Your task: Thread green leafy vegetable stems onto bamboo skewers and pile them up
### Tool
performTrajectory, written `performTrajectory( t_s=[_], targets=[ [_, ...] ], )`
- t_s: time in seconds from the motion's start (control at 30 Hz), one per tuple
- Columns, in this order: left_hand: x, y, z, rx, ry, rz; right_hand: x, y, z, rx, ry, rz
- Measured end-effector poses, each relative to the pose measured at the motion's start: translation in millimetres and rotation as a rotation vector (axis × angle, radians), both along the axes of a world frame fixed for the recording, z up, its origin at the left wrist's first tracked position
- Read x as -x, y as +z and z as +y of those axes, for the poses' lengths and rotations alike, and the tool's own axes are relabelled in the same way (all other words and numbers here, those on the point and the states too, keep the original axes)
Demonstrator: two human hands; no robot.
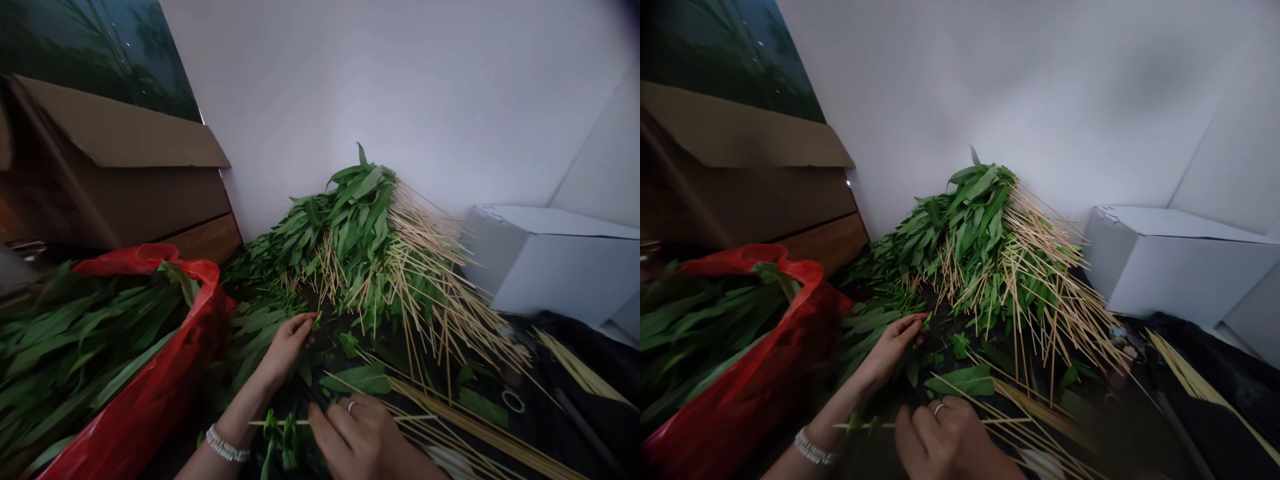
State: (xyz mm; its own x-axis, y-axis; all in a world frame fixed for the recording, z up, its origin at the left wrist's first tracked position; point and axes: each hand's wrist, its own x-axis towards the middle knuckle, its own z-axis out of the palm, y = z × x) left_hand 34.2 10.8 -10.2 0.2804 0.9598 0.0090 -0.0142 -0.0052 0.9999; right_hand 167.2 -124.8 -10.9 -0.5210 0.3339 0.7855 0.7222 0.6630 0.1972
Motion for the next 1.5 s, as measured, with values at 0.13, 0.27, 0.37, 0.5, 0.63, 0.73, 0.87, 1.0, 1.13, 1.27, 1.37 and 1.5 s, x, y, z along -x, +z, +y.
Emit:
performTrajectory(
  t_s=[0.13, 0.27, 0.37, 0.5, 0.63, 0.73, 0.87, 1.0, 1.13, 1.27, 1.37, 1.5],
  targets=[
    [0, 2.3, -1, 0.042, -0.01, -0.035, -4, -0.1, 0, 0.052, -0.033, -0.028],
    [1, 4.9, -2, 0.105, -0.037, -0.116, -18, 0.8, 3, 0.114, -0.183, 0.044],
    [1, 5.3, -4, 0.128, -0.033, -0.171, -30, -0.7, 9, 0.208, -0.331, 0.118],
    [0, 7.2, -7, 0.077, -0.039, -0.175, -40, -5.8, 16, 0.299, -0.468, 0.148],
    [0, 10.5, -9, 0.082, -0.08, -0.178, -41, -8.2, 18, 0.352, -0.556, 0.144],
    [0, 11.5, -10, 0.124, -0.121, -0.202, -41, -7.1, 18, 0.389, -0.578, 0.136],
    [0, 11.8, -12, 0.173, -0.132, -0.242, -41, -6.5, 18, 0.409, -0.587, 0.134],
    [-1, 11.2, -12, 0.192, -0.121, -0.259, -41, -7.2, 18, 0.404, -0.58, 0.138],
    [0, 10.1, -9, 0.244, -0.079, -0.329, -41, -6.9, 17, 0.371, -0.566, 0.144],
    [1, 11.0, -8, 0.339, -0.049, -0.378, -40, -6.1, 17, 0.358, -0.559, 0.142],
    [1, 12.4, -10, 0.386, -0.053, -0.364, -40, -5.8, 17, 0.351, -0.558, 0.138],
    [0, 12.6, -11, 0.409, -0.078, -0.355, -40, -5.5, 17, 0.353, -0.564, 0.134]
  ],
)
